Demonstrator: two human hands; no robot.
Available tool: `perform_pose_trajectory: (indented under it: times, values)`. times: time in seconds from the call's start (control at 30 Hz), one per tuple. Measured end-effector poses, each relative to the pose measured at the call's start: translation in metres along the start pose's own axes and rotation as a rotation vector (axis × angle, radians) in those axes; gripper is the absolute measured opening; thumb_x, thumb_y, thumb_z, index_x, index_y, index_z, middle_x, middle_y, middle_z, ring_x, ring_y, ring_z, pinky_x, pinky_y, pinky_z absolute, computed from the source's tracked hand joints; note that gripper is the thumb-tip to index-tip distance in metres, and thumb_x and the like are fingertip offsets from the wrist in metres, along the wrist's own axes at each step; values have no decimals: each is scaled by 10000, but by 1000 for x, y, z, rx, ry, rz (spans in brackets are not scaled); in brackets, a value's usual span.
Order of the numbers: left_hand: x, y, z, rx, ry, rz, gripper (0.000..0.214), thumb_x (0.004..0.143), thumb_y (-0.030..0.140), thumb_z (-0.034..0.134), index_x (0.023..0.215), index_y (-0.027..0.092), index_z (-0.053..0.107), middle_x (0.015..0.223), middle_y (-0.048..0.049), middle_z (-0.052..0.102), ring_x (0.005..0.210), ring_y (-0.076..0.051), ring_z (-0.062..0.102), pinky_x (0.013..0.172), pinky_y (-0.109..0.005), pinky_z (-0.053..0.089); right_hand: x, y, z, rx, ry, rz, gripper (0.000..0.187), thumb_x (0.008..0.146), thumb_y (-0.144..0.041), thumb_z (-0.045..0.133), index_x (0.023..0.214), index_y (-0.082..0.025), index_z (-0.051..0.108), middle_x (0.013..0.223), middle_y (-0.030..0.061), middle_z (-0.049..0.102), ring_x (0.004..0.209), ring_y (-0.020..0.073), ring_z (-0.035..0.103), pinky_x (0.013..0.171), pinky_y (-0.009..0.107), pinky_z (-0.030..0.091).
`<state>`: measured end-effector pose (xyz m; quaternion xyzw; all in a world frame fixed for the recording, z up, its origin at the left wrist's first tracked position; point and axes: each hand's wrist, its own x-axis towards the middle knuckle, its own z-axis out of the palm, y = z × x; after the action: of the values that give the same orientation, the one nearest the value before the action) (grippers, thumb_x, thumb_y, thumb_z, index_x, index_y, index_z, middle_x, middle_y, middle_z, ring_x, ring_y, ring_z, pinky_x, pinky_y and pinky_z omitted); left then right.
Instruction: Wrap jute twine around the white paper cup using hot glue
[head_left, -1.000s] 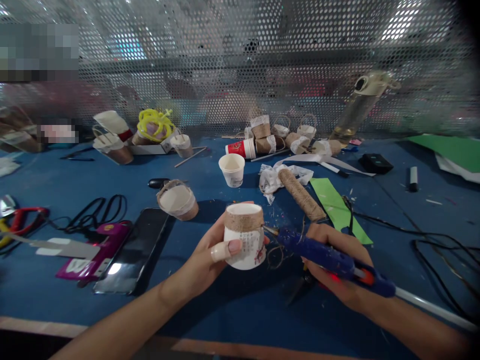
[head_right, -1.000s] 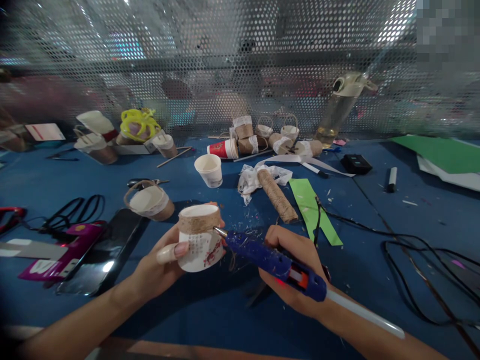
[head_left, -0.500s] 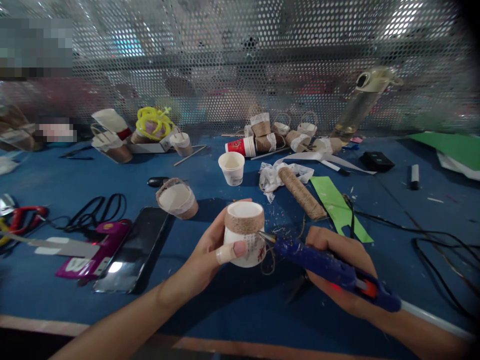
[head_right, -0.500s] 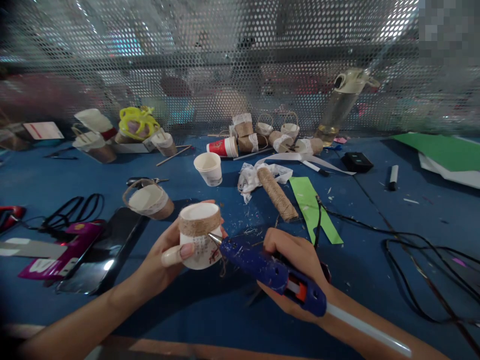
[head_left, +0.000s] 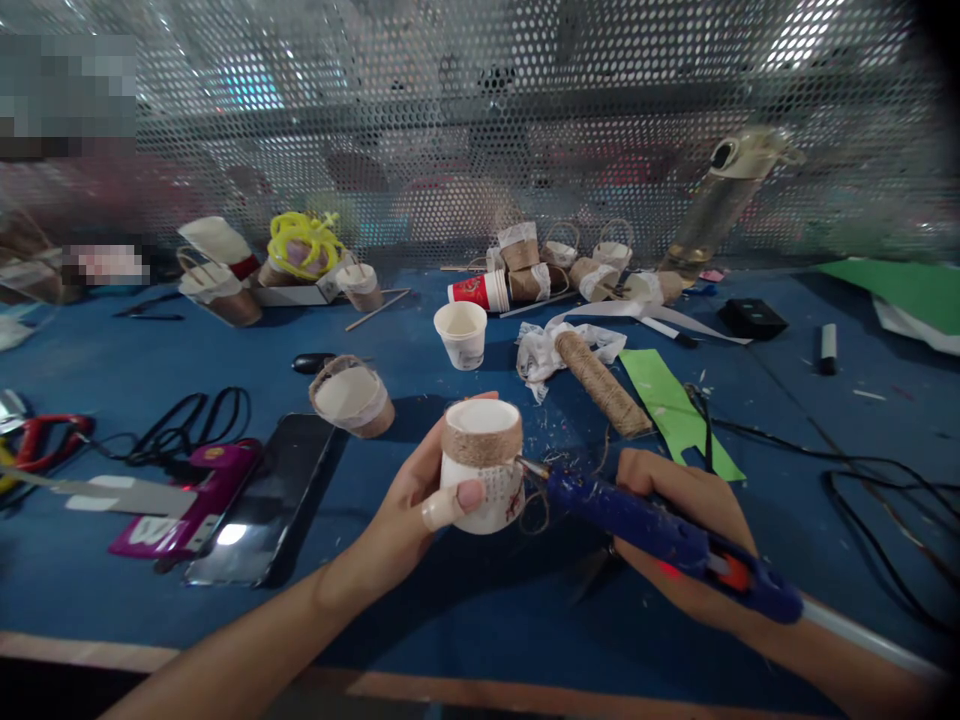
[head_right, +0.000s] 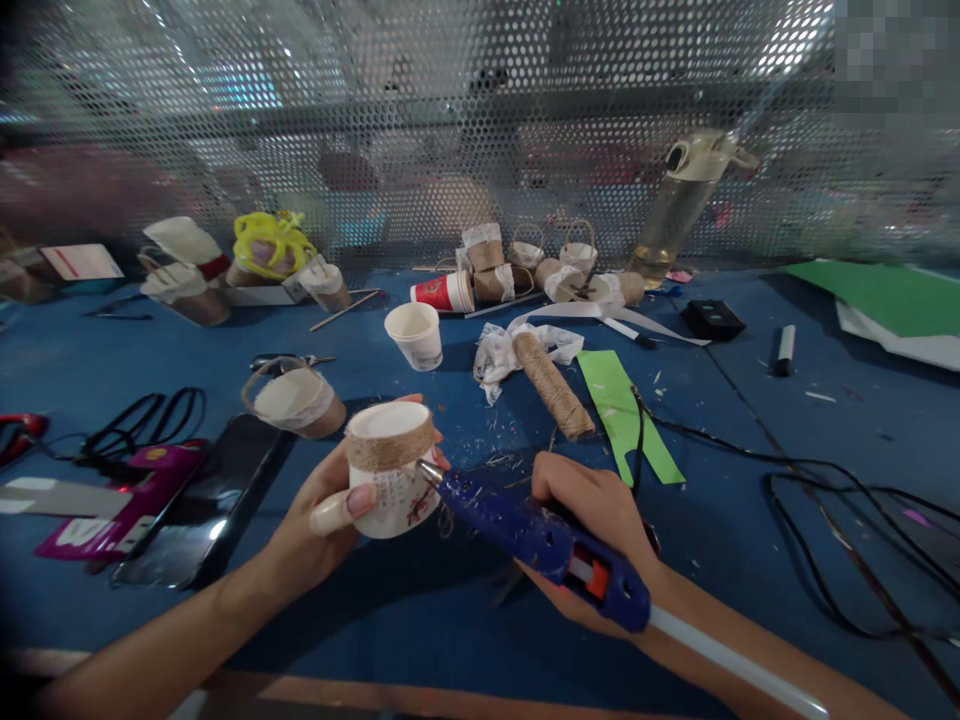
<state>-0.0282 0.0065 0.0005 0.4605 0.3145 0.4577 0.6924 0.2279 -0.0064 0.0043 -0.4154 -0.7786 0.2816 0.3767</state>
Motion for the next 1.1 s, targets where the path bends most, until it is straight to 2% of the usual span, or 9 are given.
perform_pose_trajectory:
  times: [0.23, 0.47, 0.63, 0.77, 0.93, 1.1]
  values:
    - [-1, -2, 0, 8, 9, 23, 658, 828, 384, 684, 1435, 323, 438, 1227, -47, 655, 1039, -238, 617, 870, -306, 494, -3, 3, 1, 5, 5, 30, 325, 777, -137, 611, 717, -242, 310, 659, -49, 412, 521, 107, 398, 489, 262, 293]
    - [1, -4, 0, 34, 29, -37, 711, 827, 389, 687, 1458, 352, 362, 1380, -72, 554, 1129, -274, 562, 932, -372, 459, -5, 1, 1, -38, -17, 14, 355, 744, -106, 623, 722, -240, 295, 649, -61, 378, 521, 101, 363, 494, 254, 288]
    - [3, -5, 4, 27, 118, 42, 656, 780, 344, 739, 1368, 363, 448, 1285, -45, 590, 1041, -235, 601, 873, -336, 491, -4, 1, 2, -38, 12, 80, 345, 797, -161, 618, 706, -242, 295, 636, -56, 390, 511, 109, 383, 497, 275, 285]
    - [2, -6, 2, 12, 81, 41, 556, 809, 343, 711, 1313, 345, 477, 1196, -48, 621, 1030, -232, 605, 865, -342, 505, -3, 1, 2, -28, 13, 82, 346, 816, -166, 607, 696, -240, 291, 633, -54, 400, 508, 106, 392, 491, 274, 283]
    - [3, -7, 0, 35, 66, 9, 555, 837, 327, 686, 1334, 351, 442, 1268, -59, 582, 1068, -240, 577, 883, -358, 491, -2, -2, 2, -32, 12, 56, 350, 796, -157, 615, 700, -236, 288, 628, -66, 354, 505, 93, 338, 491, 258, 286]
    - [4, -4, 2, 5, 56, -23, 556, 817, 349, 697, 1323, 341, 465, 1299, -64, 564, 1022, -241, 591, 842, -364, 507, -4, -5, 2, -47, 5, 44, 356, 779, -132, 611, 707, -236, 278, 631, -70, 335, 507, 91, 329, 487, 251, 282]
